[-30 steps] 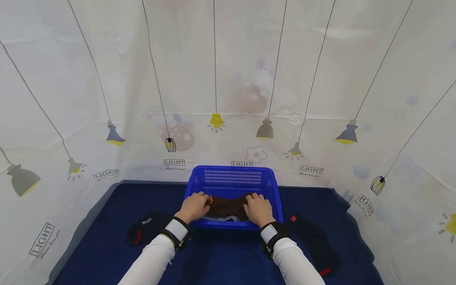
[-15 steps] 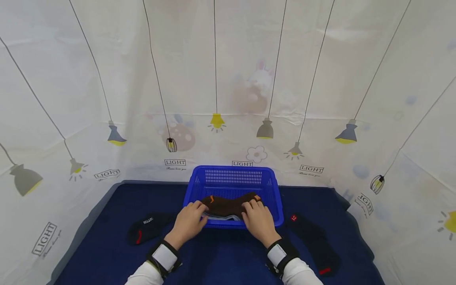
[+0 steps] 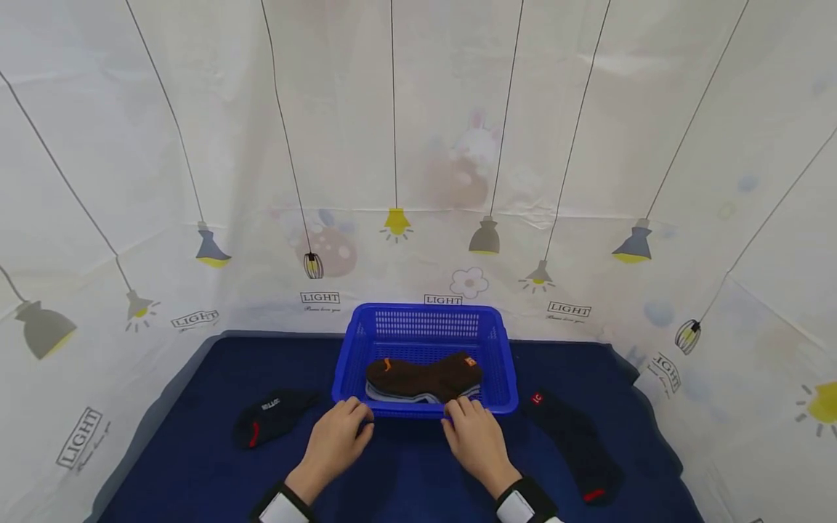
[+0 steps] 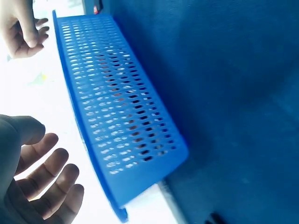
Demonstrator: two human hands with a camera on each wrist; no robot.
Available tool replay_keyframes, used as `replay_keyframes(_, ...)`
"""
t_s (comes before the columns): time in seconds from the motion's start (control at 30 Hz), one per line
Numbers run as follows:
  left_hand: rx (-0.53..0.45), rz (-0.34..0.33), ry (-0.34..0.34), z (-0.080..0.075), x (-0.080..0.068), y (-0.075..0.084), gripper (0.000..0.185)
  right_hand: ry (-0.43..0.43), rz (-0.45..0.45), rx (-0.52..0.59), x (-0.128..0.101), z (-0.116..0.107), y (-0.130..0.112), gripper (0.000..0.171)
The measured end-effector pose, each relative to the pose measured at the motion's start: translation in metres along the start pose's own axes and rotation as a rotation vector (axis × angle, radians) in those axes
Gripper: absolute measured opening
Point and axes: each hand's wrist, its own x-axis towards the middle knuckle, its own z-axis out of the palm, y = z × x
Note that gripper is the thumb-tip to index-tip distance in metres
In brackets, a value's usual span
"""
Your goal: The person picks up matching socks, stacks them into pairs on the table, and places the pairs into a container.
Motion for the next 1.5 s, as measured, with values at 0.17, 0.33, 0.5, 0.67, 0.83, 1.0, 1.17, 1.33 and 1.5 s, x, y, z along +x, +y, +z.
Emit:
replay_keyframes(0.17,-0.012,-0.064,-0.042,0.004,-0.018,0.001,0.022,-0.019,0.009,-0.002,-0.014,0.004,-0.002,0.026)
replay_keyframes(0.33,-0.019,-0.122,-0.089,0.008,-0.035,0.0,0.021,-0.048,0.028,0.009,-0.026,0.008,-0.002,0.025)
replay_keyframes(0.5,-0.016,-0.18,-0.137,0.013,-0.05,-0.006,0.017,-0.107,0.065,0.006,-0.035,0.012,-0.003,0.02)
replay_keyframes(0.67,0.016,-0.217,-0.126,0.018,-0.064,-0.019,0.017,-0.216,0.13,0.021,-0.042,0.014,-0.005,0.017)
replay_keyframes(0.83,0.085,-0.245,-0.074,0.021,-0.074,-0.039,0.022,-0.298,0.173,0.035,-0.049,0.016,-0.009,0.017)
replay_keyframes(1.0,0.136,-0.304,-0.085,0.02,-0.078,-0.059,0.026,-0.315,0.174,0.047,-0.054,0.017,-0.01,0.019)
replay_keyframes(1.17,0.145,-0.327,-0.076,0.018,-0.079,-0.074,0.032,-0.263,0.143,0.043,-0.058,0.017,-0.009,0.021)
replay_keyframes(1.33,0.159,-0.358,-0.095,0.014,-0.08,-0.086,0.041,-0.314,0.134,0.052,-0.06,0.017,-0.008,0.024)
replay_keyframes(1.5,0.182,-0.399,-0.119,0.009,-0.077,-0.1,0.049,-0.373,0.137,0.068,-0.061,0.018,-0.008,0.025)
